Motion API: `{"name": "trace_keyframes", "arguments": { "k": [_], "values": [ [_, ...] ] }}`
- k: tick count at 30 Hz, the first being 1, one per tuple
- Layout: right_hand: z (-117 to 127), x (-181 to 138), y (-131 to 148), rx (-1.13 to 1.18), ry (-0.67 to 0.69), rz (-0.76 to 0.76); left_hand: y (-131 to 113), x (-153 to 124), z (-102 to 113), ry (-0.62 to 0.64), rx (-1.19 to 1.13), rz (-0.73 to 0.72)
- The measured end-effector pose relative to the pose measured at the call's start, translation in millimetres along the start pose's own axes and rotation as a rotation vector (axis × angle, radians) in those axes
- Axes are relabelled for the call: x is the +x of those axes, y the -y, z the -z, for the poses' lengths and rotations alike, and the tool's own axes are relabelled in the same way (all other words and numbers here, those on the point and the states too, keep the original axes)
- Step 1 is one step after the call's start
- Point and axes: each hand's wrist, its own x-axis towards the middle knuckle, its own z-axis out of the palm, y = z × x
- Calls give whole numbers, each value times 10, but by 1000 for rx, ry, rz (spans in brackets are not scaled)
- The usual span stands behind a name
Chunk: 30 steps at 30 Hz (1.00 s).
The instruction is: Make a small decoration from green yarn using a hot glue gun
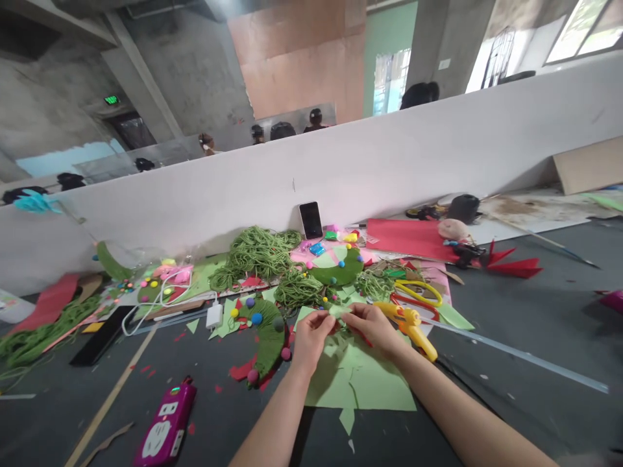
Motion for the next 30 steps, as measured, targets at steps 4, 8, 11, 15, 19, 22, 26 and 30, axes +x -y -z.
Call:
{"name": "trace_keyframes", "arguments": {
  "k": [4,8,11,15,19,22,26,30],
  "values": [
    [5,16,-7,4,8,7,-6,-2,1,-6,-7,26],
    [-10,38,-47,-10,1,19,15,11,0,-6,55,47],
    [-10,40,-68,-21,-8,23,-23,5,-2,-12,65,73],
    [2,12,-47,-25,1,0,-171,-6,39,110,95,129],
    [-2,-20,-4,-33,48,-10,-264,7,83,196,169,142],
    [-8,-30,7,-43,68,2,-231,19,73,211,237,193],
    [9,-27,-4,-62,80,19,-160,37,48,201,218,221],
    [51,-21,-13,-83,106,26,-134,66,68,232,218,256]
  ]
}}
